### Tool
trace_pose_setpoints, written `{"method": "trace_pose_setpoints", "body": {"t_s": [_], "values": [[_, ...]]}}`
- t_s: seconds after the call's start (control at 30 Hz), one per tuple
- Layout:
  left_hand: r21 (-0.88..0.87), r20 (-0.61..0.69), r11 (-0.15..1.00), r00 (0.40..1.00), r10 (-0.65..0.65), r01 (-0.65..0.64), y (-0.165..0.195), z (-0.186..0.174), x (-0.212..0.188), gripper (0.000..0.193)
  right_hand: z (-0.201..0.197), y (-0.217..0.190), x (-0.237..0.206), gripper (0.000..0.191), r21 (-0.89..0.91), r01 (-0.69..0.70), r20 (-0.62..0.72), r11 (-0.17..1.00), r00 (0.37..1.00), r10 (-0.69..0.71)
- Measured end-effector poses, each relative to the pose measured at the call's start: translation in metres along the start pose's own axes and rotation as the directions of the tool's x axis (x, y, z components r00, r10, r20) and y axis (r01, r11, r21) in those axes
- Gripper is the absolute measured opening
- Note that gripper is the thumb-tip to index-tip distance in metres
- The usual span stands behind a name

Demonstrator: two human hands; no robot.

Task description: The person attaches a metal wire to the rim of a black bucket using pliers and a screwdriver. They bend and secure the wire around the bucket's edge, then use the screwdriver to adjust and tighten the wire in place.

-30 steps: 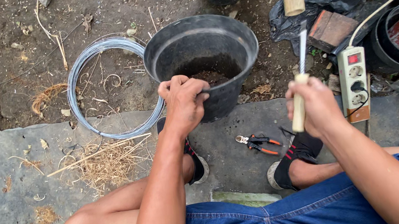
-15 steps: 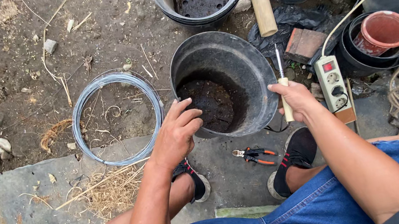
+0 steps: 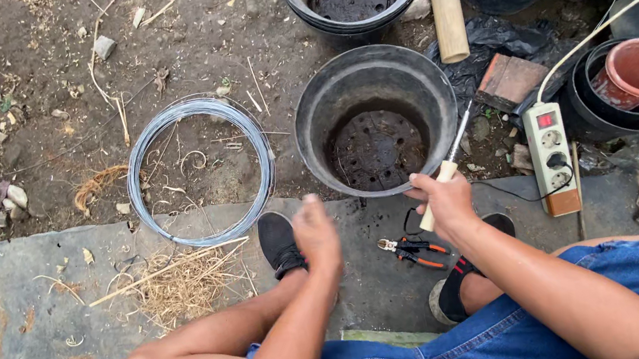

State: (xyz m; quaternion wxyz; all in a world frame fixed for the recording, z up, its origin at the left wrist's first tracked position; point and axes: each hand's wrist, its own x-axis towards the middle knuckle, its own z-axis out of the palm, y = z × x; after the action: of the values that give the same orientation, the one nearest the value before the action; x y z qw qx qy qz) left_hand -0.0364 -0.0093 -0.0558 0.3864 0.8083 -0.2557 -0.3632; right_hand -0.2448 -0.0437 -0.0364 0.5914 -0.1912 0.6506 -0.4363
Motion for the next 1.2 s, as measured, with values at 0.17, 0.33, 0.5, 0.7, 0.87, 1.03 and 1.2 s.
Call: {"method": "trace_pose_setpoints", "body": {"t_s": [0.17,0.33,0.5,0.7,0.87,1.03,1.2], "values": [[-0.315,0.16,0.947,0.98,0.117,-0.062,0.016,0.03,-0.005,0.05,0.007,0.008,-0.013,0.03,-0.045,0.051,0.057,0.998,0.997,-0.049],[-0.434,0.107,0.9,0.994,0.003,0.044,0.035,0.012,0.018,0.048,0.012,0.001,-0.003,0.038,-0.037,0.106,0.008,0.994,0.994,-0.106],[-0.321,0.103,0.947,0.993,0.056,-0.021,0.031,-0.008,0.036,0.051,0.011,0.0,0.011,0.05,-0.072,0.144,0.01,0.987,0.99,-0.144],[-0.07,-0.03,0.986,0.988,0.149,-0.151,0.016,-0.008,0.043,0.055,0.013,0.007,0.016,0.03,-0.134,0.109,0.01,0.985,0.994,-0.109],[0.443,-0.002,0.658,0.734,0.68,-0.609,0.007,-0.002,0.016,0.063,0.015,0.006,0.023,0.027,-0.146,0.127,-0.002,0.981,0.992,-0.129],[0.345,0.476,0.267,0.413,0.776,-0.9,-0.004,-0.009,0.004,0.041,0.018,0.013,0.025,0.028,-0.165,0.118,0.009,0.979,0.993,-0.118],[0.253,0.521,0.206,0.312,0.794,-0.945,-0.015,0.002,0.017,0.02,0.017,0.017,0.027,0.029,-0.187,0.126,0.019,0.974,0.992,-0.125]]}}
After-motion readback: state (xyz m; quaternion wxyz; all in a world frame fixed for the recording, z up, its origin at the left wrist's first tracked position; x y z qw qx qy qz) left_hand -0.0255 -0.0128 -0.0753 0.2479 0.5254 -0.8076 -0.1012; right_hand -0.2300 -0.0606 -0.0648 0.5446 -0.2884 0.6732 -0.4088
